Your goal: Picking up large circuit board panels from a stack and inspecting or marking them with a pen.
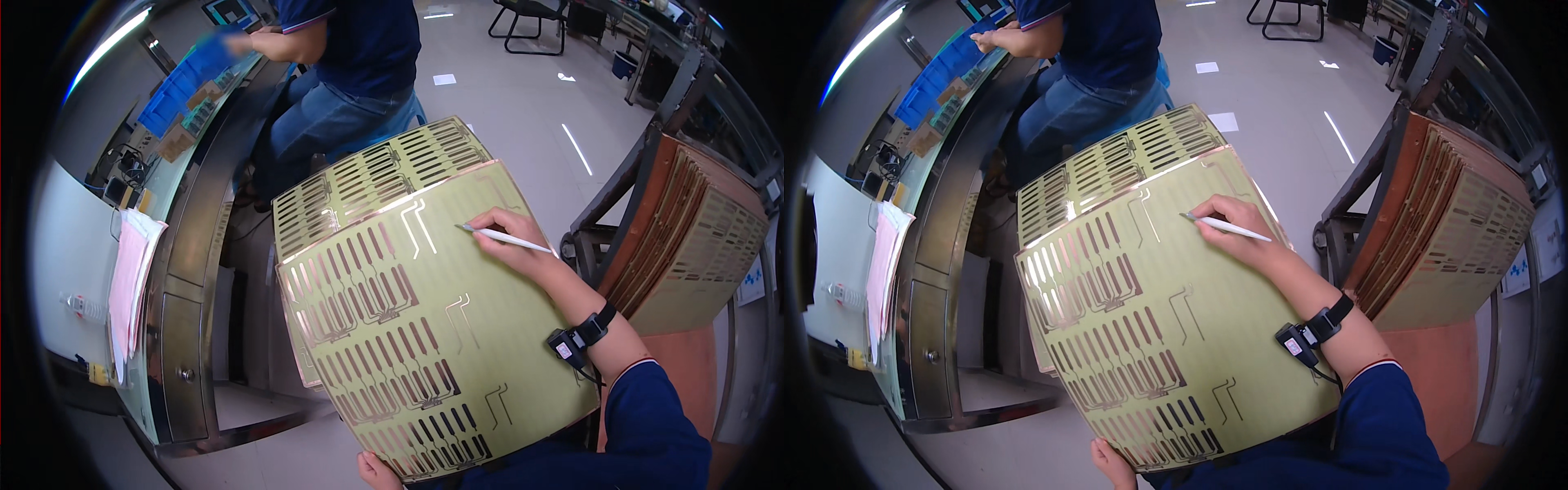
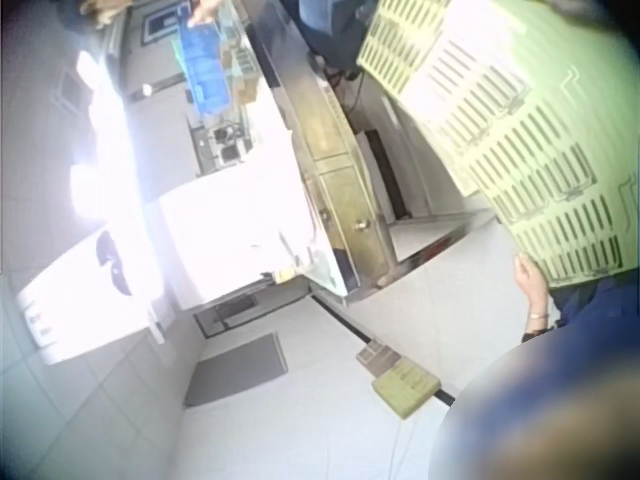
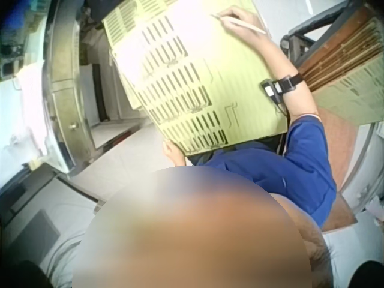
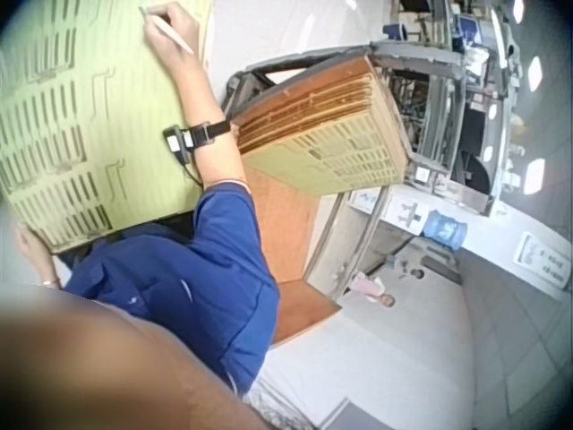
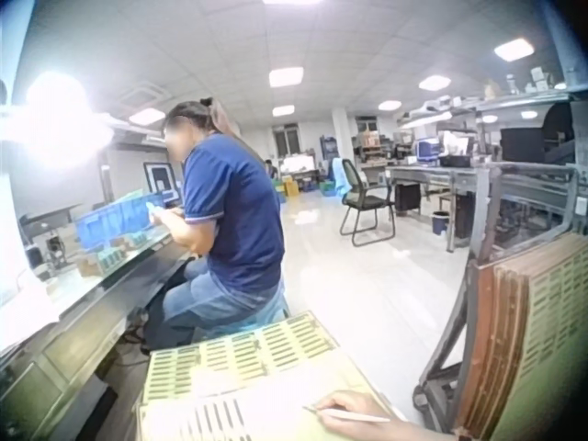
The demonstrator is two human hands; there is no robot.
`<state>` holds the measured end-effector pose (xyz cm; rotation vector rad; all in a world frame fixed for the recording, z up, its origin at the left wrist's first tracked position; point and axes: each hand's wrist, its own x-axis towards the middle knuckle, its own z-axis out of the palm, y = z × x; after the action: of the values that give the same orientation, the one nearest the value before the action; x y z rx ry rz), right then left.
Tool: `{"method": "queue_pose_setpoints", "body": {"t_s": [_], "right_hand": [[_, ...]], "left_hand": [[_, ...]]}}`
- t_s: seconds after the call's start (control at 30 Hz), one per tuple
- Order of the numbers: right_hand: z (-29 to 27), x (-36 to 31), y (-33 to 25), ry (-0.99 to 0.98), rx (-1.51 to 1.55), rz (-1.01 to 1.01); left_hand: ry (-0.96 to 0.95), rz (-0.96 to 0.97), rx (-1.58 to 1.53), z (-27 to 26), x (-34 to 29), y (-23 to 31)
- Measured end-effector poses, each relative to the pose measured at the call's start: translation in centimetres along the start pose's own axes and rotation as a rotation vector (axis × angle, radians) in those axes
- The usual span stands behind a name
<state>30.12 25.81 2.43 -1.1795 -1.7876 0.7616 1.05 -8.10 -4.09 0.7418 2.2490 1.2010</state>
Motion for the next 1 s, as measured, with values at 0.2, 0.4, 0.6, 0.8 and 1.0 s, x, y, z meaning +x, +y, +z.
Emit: {"method": "queue_pose_setpoints", "body": {"t_s": [0.2,0.4,0.6,0.8,1.0], "right_hand": [[0.3,0.2,0.1,0.022,-0.021,0.003],[0.2,0.1,0.4,0.008,0.022,0.007],[0.3,0.0,-0.2,0.033,0.009,0.041],[0.1,-0.6,0.1,0.061,-0.035,-0.164],[1.3,-1.0,-0.8,0.08,-0.071,-0.219]], "left_hand": [[0.02,-0.014,-0.01,0.4,0.1,0.5],[0.007,-0.01,0.001,0.3,0.1,0.7],[-0.002,0.062,-0.066,0.1,0.1,-1.0],[-0.019,0.073,-0.022,-0.1,0.6,-1.5],[-0.041,0.013,-0.046,-0.5,0.8,-1.2]]}}
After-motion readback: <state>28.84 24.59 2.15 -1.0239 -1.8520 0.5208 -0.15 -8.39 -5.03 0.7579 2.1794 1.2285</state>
